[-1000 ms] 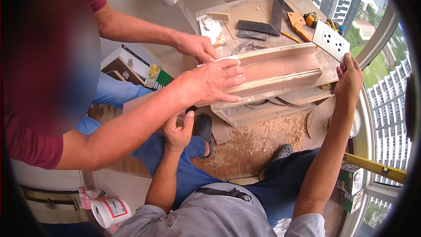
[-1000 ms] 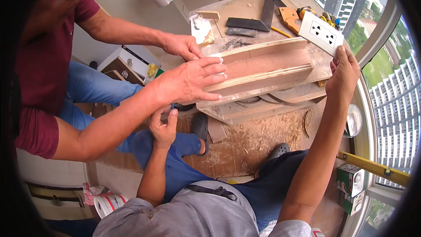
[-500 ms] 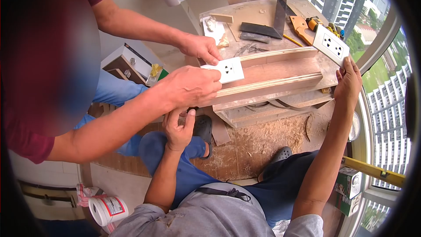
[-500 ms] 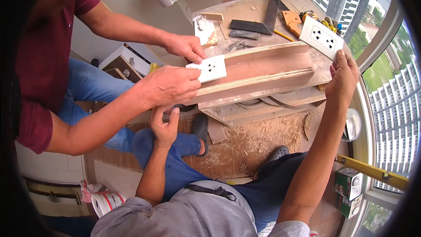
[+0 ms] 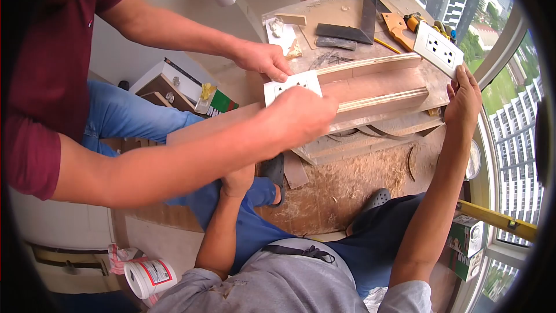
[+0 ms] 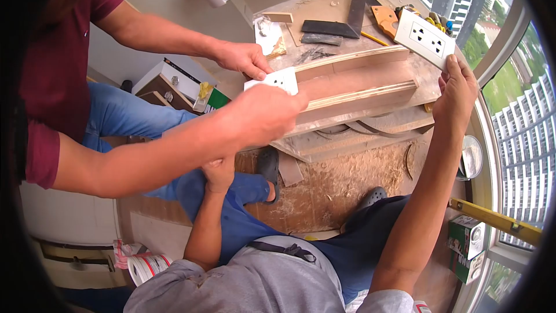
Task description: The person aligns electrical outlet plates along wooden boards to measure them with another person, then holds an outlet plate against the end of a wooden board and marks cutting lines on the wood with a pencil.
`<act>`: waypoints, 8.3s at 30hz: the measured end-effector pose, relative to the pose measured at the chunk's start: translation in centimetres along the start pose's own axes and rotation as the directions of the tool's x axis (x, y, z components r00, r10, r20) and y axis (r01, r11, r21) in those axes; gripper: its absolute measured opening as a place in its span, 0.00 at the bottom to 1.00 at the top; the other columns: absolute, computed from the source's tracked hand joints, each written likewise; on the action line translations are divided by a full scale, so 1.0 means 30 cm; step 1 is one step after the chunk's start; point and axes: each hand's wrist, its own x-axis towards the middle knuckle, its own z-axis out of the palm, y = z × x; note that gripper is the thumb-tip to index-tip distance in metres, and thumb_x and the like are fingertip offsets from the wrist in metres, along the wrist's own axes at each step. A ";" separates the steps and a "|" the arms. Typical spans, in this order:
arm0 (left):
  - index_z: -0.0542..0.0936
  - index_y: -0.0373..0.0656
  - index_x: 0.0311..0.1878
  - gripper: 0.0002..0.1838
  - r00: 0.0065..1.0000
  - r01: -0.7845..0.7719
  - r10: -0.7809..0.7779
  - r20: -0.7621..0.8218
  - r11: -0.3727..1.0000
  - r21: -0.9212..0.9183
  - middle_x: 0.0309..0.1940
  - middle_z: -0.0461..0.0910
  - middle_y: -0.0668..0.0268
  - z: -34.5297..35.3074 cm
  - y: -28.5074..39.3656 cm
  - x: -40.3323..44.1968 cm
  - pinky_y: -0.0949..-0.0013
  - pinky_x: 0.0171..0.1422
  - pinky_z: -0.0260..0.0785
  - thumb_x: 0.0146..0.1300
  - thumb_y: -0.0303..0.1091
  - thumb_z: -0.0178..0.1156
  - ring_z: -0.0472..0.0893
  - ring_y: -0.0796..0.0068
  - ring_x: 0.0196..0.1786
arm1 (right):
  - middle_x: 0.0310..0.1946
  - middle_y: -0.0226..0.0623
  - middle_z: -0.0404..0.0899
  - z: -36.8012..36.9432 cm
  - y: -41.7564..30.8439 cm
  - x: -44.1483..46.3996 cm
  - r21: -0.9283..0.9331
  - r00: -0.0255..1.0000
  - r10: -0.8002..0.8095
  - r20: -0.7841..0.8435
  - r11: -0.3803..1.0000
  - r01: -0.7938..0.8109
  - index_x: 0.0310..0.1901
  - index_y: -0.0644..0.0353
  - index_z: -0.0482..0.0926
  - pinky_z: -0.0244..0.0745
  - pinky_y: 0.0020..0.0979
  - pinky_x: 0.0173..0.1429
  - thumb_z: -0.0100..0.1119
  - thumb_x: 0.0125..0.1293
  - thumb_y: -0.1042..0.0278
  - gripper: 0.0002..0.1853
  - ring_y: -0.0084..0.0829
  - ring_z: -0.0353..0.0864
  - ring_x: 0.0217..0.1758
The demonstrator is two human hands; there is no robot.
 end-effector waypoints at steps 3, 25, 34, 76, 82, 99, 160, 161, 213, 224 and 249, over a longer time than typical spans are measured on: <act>0.76 0.33 0.61 0.24 0.991 -0.127 0.119 0.060 0.980 0.155 0.55 0.81 0.52 -0.025 0.048 0.007 0.54 0.60 0.71 0.62 0.26 0.71 0.81 0.51 0.55 | 0.31 0.17 0.75 0.005 -0.004 -0.009 0.010 1.000 0.001 -0.018 1.000 -0.001 0.56 0.56 0.83 0.65 0.22 0.48 0.67 0.70 0.60 0.17 0.12 0.69 0.35; 0.84 0.34 0.43 0.08 0.999 0.031 -0.031 -0.009 1.000 -0.004 0.33 0.83 0.58 -0.006 0.077 0.059 0.62 0.42 0.72 0.61 0.24 0.67 0.78 0.63 0.31 | 0.45 0.28 0.83 -0.018 0.017 0.045 0.068 0.998 0.009 -0.057 0.998 -0.005 0.56 0.60 0.83 0.65 0.30 0.60 0.69 0.67 0.57 0.20 0.23 0.76 0.49; 0.81 0.35 0.39 0.04 0.988 0.155 -0.154 0.027 0.987 -0.029 0.30 0.79 0.63 -0.005 0.111 0.085 0.69 0.39 0.70 0.63 0.24 0.65 0.76 0.74 0.31 | 0.35 0.20 0.79 0.005 -0.007 0.019 0.078 0.994 0.037 -0.100 0.997 -0.029 0.55 0.58 0.84 0.64 0.27 0.56 0.69 0.68 0.57 0.19 0.17 0.71 0.40; 0.82 0.30 0.47 0.13 0.978 0.193 -0.191 0.080 0.981 -0.024 0.43 0.85 0.51 -0.043 0.084 0.066 0.58 0.57 0.72 0.61 0.25 0.69 0.84 0.58 0.48 | 0.33 0.22 0.79 -0.004 -0.042 0.001 0.081 0.979 0.027 -0.204 0.997 -0.011 0.50 0.56 0.83 0.68 0.31 0.50 0.69 0.68 0.64 0.12 0.18 0.72 0.35; 0.74 0.34 0.56 0.22 0.870 0.277 -0.426 -0.248 0.839 -0.469 0.48 0.79 0.62 -0.021 -0.028 0.063 0.71 0.52 0.72 0.63 0.26 0.71 0.78 0.75 0.51 | 0.30 0.19 0.76 -0.018 -0.034 0.005 0.073 0.992 -0.001 -0.129 0.997 0.011 0.46 0.55 0.83 0.67 0.27 0.47 0.67 0.69 0.63 0.09 0.16 0.71 0.34; 0.71 0.41 0.66 0.30 0.533 0.782 -0.839 0.108 0.440 -0.441 0.46 0.75 0.69 -0.141 0.064 -0.067 0.79 0.38 0.68 0.62 0.31 0.70 0.75 0.85 0.39 | 0.29 0.19 0.75 -0.026 -0.030 -0.006 0.035 0.995 0.012 -0.095 0.999 -0.008 0.47 0.55 0.82 0.66 0.27 0.44 0.65 0.70 0.63 0.09 0.16 0.71 0.34; 0.82 0.38 0.51 0.19 0.925 -0.063 0.115 0.362 0.986 -0.152 0.38 0.79 0.60 -0.008 0.211 -0.004 0.61 0.46 0.75 0.55 0.28 0.72 0.81 0.59 0.40 | 0.29 0.19 0.76 -0.008 0.018 -0.049 -0.031 0.999 -0.005 0.034 1.000 0.006 0.47 0.57 0.83 0.65 0.22 0.41 0.65 0.70 0.64 0.09 0.14 0.69 0.31; 0.82 0.38 0.51 0.19 0.926 -0.061 0.113 0.360 0.986 -0.153 0.38 0.79 0.60 -0.007 0.212 -0.005 0.61 0.45 0.74 0.55 0.28 0.72 0.81 0.59 0.40 | 0.29 0.19 0.76 -0.007 0.019 -0.049 -0.019 0.999 -0.010 0.051 1.000 0.011 0.47 0.57 0.83 0.65 0.22 0.41 0.65 0.70 0.65 0.08 0.14 0.69 0.30; 0.80 0.40 0.55 0.20 0.825 -0.066 0.148 0.546 0.984 -0.167 0.37 0.77 0.60 0.004 0.208 -0.057 0.60 0.45 0.76 0.60 0.33 0.68 0.82 0.58 0.39 | 0.24 0.19 0.69 -0.040 0.014 -0.026 -0.010 1.000 -0.003 -0.008 1.000 0.003 0.43 0.53 0.82 0.63 0.31 0.45 0.63 0.72 0.62 0.06 0.17 0.65 0.29; 0.80 0.38 0.55 0.20 0.816 -0.062 0.146 0.560 0.984 -0.166 0.37 0.77 0.59 -0.001 0.210 -0.057 0.60 0.45 0.76 0.61 0.33 0.68 0.82 0.59 0.40 | 0.26 0.20 0.72 -0.031 0.002 -0.045 -0.036 1.000 0.000 -0.011 0.999 -0.001 0.42 0.55 0.80 0.65 0.24 0.41 0.63 0.72 0.63 0.06 0.15 0.68 0.30; 0.79 0.39 0.55 0.19 0.797 -0.054 0.137 0.588 0.986 -0.156 0.37 0.77 0.60 -0.004 0.214 -0.049 0.59 0.46 0.76 0.61 0.33 0.67 0.82 0.58 0.40 | 0.25 0.20 0.72 -0.019 0.012 -0.040 -0.027 1.000 -0.014 0.001 1.000 0.014 0.40 0.55 0.80 0.64 0.23 0.39 0.64 0.72 0.64 0.06 0.15 0.68 0.29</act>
